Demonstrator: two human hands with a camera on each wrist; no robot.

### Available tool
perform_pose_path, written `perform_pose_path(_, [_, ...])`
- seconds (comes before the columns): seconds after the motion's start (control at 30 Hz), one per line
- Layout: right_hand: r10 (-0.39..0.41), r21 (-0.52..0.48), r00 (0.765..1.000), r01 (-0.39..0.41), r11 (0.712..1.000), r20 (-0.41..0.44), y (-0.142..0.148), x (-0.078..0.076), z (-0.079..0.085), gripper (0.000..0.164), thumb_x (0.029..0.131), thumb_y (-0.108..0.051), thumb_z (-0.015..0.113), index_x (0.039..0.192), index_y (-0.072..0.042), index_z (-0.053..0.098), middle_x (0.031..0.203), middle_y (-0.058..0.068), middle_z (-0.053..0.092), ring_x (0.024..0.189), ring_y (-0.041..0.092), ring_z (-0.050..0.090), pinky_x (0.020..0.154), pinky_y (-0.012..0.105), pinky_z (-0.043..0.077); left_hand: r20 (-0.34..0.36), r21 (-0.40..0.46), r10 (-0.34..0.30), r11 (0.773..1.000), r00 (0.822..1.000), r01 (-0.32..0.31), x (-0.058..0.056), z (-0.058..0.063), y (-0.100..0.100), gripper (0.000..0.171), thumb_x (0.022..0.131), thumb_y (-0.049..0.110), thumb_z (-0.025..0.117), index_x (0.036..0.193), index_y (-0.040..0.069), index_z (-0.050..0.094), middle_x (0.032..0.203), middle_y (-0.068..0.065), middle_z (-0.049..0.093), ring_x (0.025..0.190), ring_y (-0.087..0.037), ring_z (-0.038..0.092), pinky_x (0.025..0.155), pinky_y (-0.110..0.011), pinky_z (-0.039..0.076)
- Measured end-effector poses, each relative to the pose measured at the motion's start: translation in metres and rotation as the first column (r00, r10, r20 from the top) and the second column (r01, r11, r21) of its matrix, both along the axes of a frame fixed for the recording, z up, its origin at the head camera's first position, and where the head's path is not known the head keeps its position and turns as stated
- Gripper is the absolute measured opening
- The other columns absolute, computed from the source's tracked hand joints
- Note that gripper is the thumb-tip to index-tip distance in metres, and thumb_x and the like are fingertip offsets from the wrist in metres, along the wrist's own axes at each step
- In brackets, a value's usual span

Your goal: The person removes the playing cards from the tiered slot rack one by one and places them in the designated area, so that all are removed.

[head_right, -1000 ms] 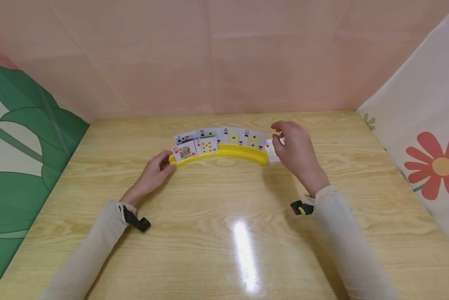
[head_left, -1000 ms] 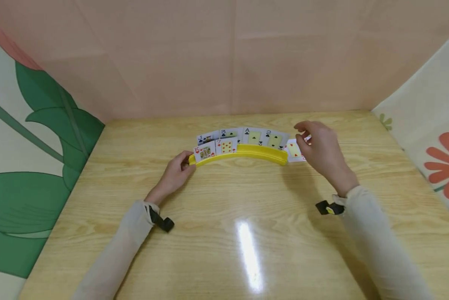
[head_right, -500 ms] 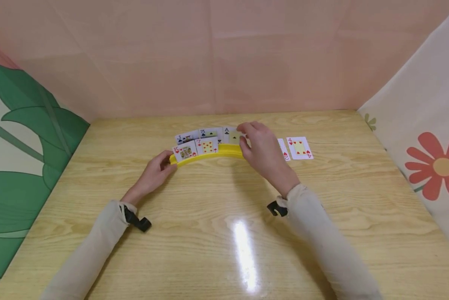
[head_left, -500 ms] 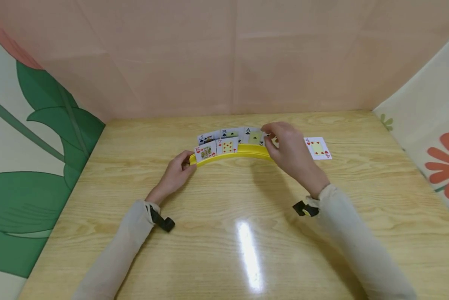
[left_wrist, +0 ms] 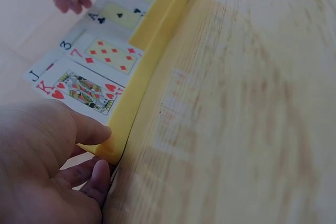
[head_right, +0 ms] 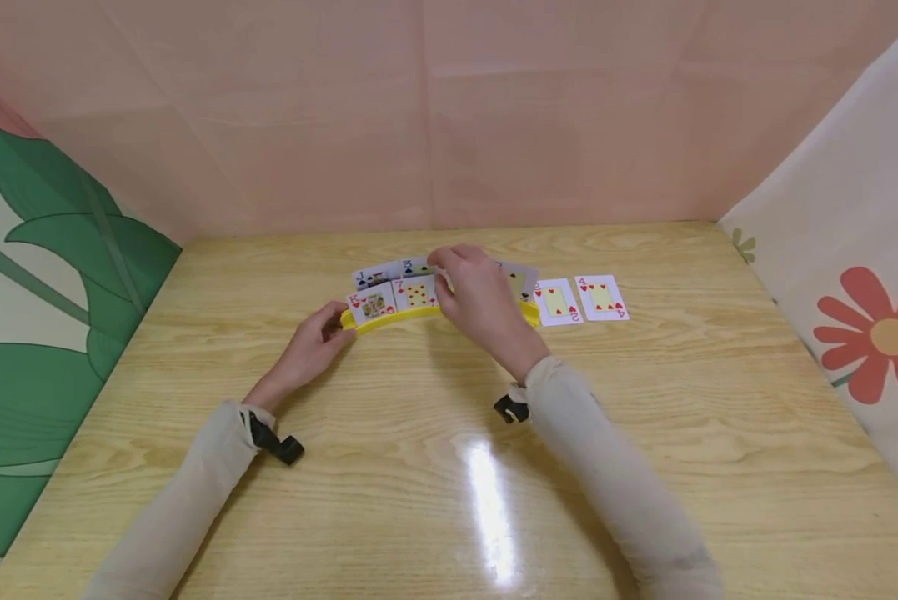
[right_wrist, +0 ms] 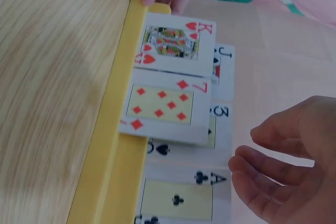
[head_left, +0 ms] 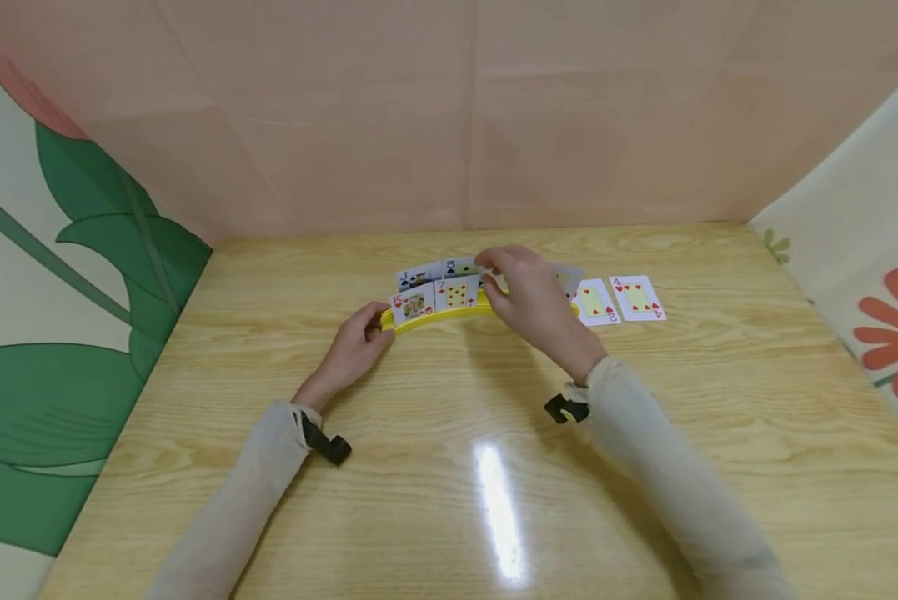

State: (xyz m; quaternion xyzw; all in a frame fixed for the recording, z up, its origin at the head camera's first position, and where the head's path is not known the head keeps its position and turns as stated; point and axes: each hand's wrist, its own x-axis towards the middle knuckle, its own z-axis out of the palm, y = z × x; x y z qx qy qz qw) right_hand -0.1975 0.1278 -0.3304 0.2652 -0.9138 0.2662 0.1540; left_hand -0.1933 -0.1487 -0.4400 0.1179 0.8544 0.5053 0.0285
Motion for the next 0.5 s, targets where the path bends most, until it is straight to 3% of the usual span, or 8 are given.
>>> perform_pose_path(0.27, [0.009, 0.048, 0.999, -0.011, 0.999, 0.054, -0.01, -0.008, -0.005, 0.021, 0.094, -0.004, 0.062, 0.113, -0.003, 0.07, 0.111, 0.011, 0.069, 0.101, 0.026, 0.062, 0.084, 0.037, 0.053, -0.002, 0.01, -0.007, 1.0, 1.0, 0.007, -0.003, 0.0, 0.004, 0.036, 0.099, 0.008, 0.059, 0.134, 0.001, 0.053, 0.118, -0.015, 0.06, 0.097, -0.022, 0.055, 0.08, -0.028, 0.046])
perform_pose_path(0.5, [0.035, 0.103, 0.999, -0.035, 0.994, 0.002, -0.016, -0.011, -0.016, 0.022, 0.091, -0.003, 0.065, 0.112, -0.004, 0.071, 0.109, 0.011, 0.07, 0.101, 0.028, 0.062, 0.083, 0.038, 0.053, 0.008, 0.004, 0.009, 1.0, 1.0, -0.009, -0.001, 0.0, 0.001, 0.036, 0.099, 0.008, 0.059, 0.133, 0.001, 0.053, 0.116, -0.015, 0.059, 0.094, -0.021, 0.054, 0.077, -0.026, 0.045])
